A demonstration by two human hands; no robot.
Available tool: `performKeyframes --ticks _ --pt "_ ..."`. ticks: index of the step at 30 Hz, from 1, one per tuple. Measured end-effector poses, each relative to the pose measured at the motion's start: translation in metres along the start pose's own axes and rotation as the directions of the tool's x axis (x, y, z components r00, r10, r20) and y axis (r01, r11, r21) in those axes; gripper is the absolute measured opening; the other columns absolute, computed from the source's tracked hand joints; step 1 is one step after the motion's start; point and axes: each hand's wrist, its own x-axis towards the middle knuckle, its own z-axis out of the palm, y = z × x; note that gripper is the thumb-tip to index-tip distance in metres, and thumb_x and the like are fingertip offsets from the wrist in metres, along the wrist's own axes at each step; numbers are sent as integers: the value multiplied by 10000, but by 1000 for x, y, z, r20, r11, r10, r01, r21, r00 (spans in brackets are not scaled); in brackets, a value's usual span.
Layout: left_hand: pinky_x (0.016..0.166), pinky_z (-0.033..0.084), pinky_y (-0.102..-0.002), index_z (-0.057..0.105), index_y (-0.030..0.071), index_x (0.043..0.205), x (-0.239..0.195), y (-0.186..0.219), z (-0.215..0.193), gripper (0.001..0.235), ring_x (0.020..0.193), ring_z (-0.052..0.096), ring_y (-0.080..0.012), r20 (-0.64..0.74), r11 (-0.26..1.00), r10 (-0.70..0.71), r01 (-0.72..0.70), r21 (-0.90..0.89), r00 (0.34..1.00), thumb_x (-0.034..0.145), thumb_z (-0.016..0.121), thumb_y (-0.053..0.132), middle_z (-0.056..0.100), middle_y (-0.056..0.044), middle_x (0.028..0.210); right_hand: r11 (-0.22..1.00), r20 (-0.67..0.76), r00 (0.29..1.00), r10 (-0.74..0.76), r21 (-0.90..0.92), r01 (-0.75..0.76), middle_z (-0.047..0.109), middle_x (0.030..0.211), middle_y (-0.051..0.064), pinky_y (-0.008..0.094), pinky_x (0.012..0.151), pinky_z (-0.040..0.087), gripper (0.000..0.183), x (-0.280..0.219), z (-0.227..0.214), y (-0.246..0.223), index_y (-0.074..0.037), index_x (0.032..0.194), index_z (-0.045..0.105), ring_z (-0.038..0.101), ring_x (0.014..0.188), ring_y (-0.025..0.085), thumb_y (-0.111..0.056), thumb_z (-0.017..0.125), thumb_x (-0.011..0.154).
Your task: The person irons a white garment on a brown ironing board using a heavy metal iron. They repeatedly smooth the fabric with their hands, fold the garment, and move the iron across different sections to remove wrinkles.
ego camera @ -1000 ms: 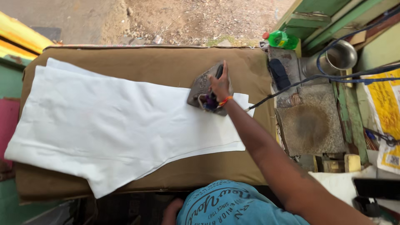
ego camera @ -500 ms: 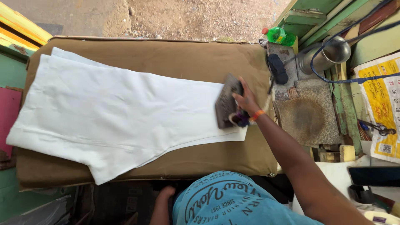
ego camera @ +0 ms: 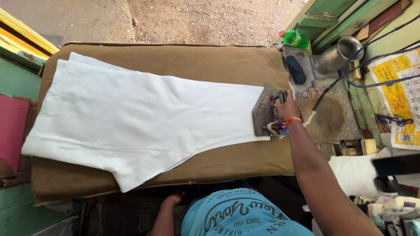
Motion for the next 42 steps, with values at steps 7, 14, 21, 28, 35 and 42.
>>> performKeyframes --ticks 7,14,21,28,35,42 --pt "1234 331 -411 456 123 1536 -9 -32 11 630 1510 371 -333 -25 984 -130 126 -129 991 1024 490 488 383 -140 1630 999 -44 999 18 -27 -19 721 1089 251 530 893 539 531 12 14 12 -20 1191 621 696 1036 452 -327 819 806" --pt "1083 499 -417 658 115 1346 0 -16 52 482 1313 598 -300 -69 992 -71 63 -114 995 970 532 389 592 -148 1453 947 96 952 -290 -115 300 715 1071 255 532 874 531 471 -2 -9 -16 -46 1132 657 671 1028 463 -322 816 785" --pt "1085 455 -423 646 98 1349 42 84 91 468 1319 558 -291 -48 969 -14 2 -249 999 954 567 335 555 -160 1480 730 384 781 -492 -307 610 739 952 126 507 790 548 292 -4 -33 -64 -142 966 689 713 946 360 -346 773 774" --pt "1157 378 -410 577 78 1436 46 172 109 539 1393 484 -340 -38 927 3 -17 -374 999 982 555 367 480 -208 1540 487 331 548 -769 -253 836 733 944 105 478 749 567 259 82 -15 -74 -138 927 691 723 883 342 -303 775 746" --pt "1165 400 -413 562 126 1460 23 145 102 577 1408 485 -377 -217 916 -158 60 -397 963 990 518 459 527 -181 1513 385 300 491 -818 -349 854 744 924 90 465 775 561 220 139 -10 -100 -143 966 692 733 871 319 -203 731 758" --pt "1130 470 -433 668 93 1375 -23 81 140 573 1355 598 -365 10 822 -434 400 -405 901 981 532 487 640 -199 1434 595 277 685 -673 -347 725 747 921 139 486 771 552 231 122 -1 -102 -147 981 720 725 904 352 -201 715 756"
